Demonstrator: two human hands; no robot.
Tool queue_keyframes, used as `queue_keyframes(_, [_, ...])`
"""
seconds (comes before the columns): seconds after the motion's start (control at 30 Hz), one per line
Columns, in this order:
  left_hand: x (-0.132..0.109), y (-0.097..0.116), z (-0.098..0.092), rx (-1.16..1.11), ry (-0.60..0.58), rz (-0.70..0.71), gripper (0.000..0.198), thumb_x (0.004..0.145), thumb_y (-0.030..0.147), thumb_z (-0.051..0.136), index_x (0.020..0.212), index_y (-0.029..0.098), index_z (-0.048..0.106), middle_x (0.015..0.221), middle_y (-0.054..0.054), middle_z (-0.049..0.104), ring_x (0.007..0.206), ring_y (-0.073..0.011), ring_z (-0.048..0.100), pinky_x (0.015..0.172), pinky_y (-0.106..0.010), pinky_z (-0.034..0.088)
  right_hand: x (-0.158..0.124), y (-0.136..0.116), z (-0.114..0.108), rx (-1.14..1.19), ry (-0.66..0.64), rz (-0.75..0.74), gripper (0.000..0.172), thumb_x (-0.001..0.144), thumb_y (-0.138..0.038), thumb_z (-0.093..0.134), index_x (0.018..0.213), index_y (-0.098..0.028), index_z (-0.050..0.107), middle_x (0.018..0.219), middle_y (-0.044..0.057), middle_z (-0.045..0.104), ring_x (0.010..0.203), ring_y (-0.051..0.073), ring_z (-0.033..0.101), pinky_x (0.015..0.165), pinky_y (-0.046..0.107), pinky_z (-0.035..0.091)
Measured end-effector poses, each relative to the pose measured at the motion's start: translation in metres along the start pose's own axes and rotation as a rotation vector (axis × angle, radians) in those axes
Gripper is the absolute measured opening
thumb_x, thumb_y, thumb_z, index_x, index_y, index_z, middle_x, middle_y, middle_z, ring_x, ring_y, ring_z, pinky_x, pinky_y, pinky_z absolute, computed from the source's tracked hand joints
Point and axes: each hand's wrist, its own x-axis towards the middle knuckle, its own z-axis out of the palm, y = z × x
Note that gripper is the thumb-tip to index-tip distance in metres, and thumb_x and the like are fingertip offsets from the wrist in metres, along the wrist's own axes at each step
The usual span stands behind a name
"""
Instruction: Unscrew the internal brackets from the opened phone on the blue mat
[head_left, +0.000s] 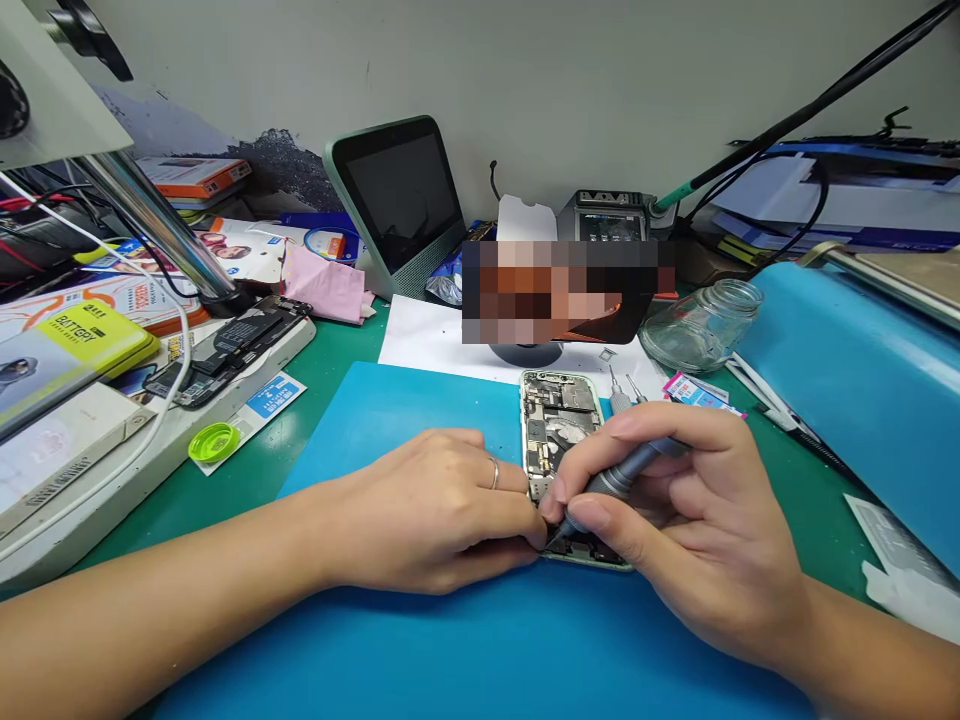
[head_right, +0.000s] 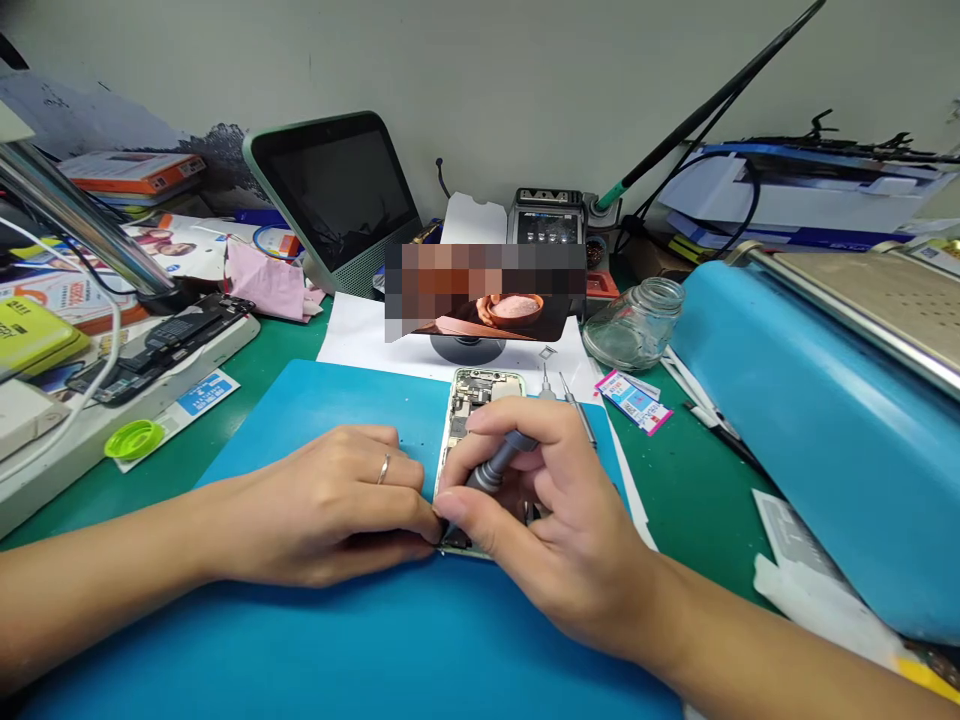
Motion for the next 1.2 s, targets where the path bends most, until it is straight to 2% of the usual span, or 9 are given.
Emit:
queue_keyframes(0.33, [0.0017, 0.0015, -0.0006, -0.032, -0.030, -0.019, 0.009, 0.104, 0.020, 0.056, 0.104, 0.018, 0.066, 0.096, 0.001, 0.076, 0.078, -0.0131, 0.066, 0.066, -0.035, 0.038, -0.0017, 0.0003, 0.0004, 0.011, 0.017, 0.036, 0.033, 0.100, -0.015, 0.061, 0.124, -0.033, 0.047, 0.090, 0.000, 0.067, 0.073, 0.016, 0.071, 0.058, 0.028, 0.063])
queue_keyframes(0.73, [0.0022, 0.0005, 0.0004, -0.014, 0.004, 0.007, 0.008, 0.103, 0.019, 0.058, 0.102, 0.018, 0.066, 0.096, 0.001, 0.076, 0.077, -0.0126, 0.066, 0.063, -0.035, 0.037, -0.0030, -0.0008, -0.0018, 0.032, -0.002, 0.054, 0.032, 0.103, -0.017, 0.058, 0.127, -0.034, 0.045, 0.091, 0.000, 0.067, 0.074, 0.015, 0.069, 0.060, 0.027, 0.063])
queue_keyframes(0.97, [0.0023, 0.0015, -0.0004, 0.000, 0.002, 0.010, 0.009, 0.104, 0.019, 0.057, 0.101, 0.017, 0.066, 0.097, 0.000, 0.077, 0.075, -0.0122, 0.066, 0.063, -0.035, 0.036, -0.0012, -0.0017, 0.0009, -0.015, 0.069, 0.056, 0.033, 0.101, -0.013, 0.060, 0.124, -0.034, 0.047, 0.087, 0.000, 0.066, 0.072, 0.016, 0.070, 0.059, 0.027, 0.063])
queue_keyframes(1.2, [0.0014, 0.0014, 0.0001, 0.009, 0.011, 0.014, 0.011, 0.106, 0.019, 0.054, 0.102, 0.018, 0.065, 0.093, 0.001, 0.075, 0.076, -0.0120, 0.066, 0.065, -0.034, 0.037, -0.0021, 0.0005, 0.0011, -0.034, 0.067, 0.098, 0.034, 0.100, -0.013, 0.062, 0.123, -0.033, 0.047, 0.087, -0.002, 0.066, 0.071, 0.014, 0.069, 0.055, 0.023, 0.060])
